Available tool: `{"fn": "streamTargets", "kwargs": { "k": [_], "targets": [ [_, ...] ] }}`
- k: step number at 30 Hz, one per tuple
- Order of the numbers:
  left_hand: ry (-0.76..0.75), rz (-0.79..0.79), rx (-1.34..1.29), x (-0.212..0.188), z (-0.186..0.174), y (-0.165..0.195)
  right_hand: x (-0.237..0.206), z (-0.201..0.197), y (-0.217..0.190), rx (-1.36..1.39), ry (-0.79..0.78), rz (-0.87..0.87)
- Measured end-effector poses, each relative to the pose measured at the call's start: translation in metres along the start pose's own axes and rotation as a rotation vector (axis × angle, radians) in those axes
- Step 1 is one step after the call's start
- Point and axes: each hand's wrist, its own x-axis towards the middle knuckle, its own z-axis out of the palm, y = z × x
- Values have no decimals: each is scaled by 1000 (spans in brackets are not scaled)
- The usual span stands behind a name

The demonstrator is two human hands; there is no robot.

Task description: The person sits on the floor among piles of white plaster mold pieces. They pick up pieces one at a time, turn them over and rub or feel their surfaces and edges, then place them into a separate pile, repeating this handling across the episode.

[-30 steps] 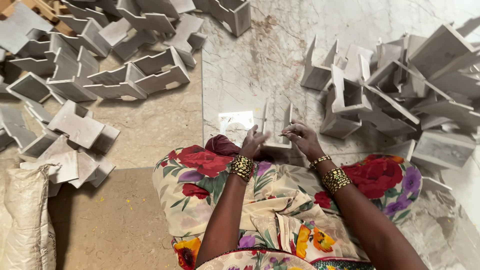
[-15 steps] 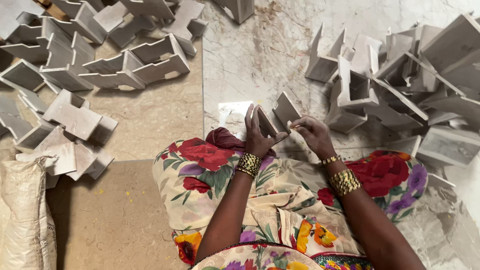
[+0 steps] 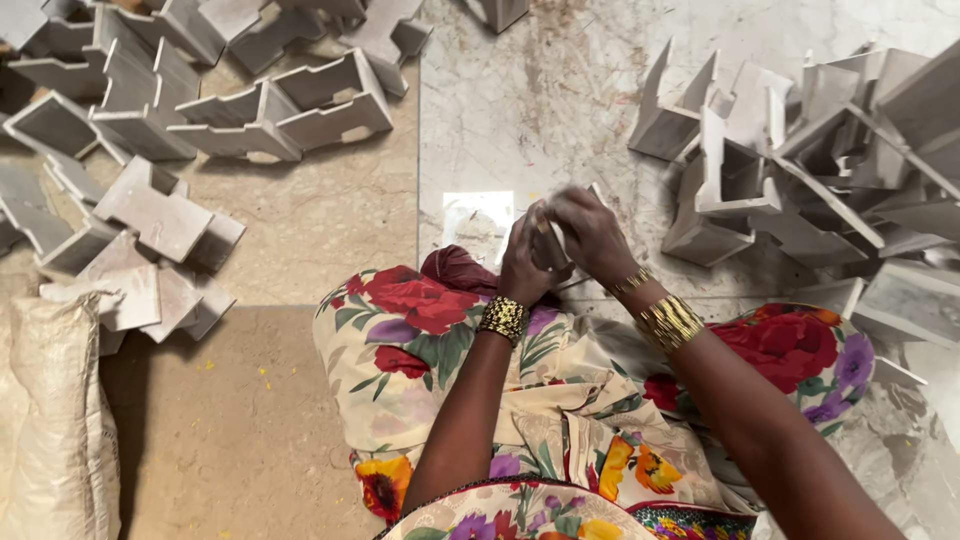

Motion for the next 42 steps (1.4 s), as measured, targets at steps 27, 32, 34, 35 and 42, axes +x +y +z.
{"fn": "streamTargets", "kwargs": {
  "k": [27,32,34,35,42],
  "targets": [
    [-128,-13,-8,11,1,18,-40,-65,33,51,144,151],
    [-123,16,38,13,-1,22,-17,-73,46,-47,105,37],
    [-113,19,21,13,0,21,-27,-69,39,-115,71,52],
    [-109,16,13,12,0,19,-36,-67,35,-147,51,62],
    [-103,-15,74,9,5,13,-96,-63,25,-104,203,352]
  ]
}}
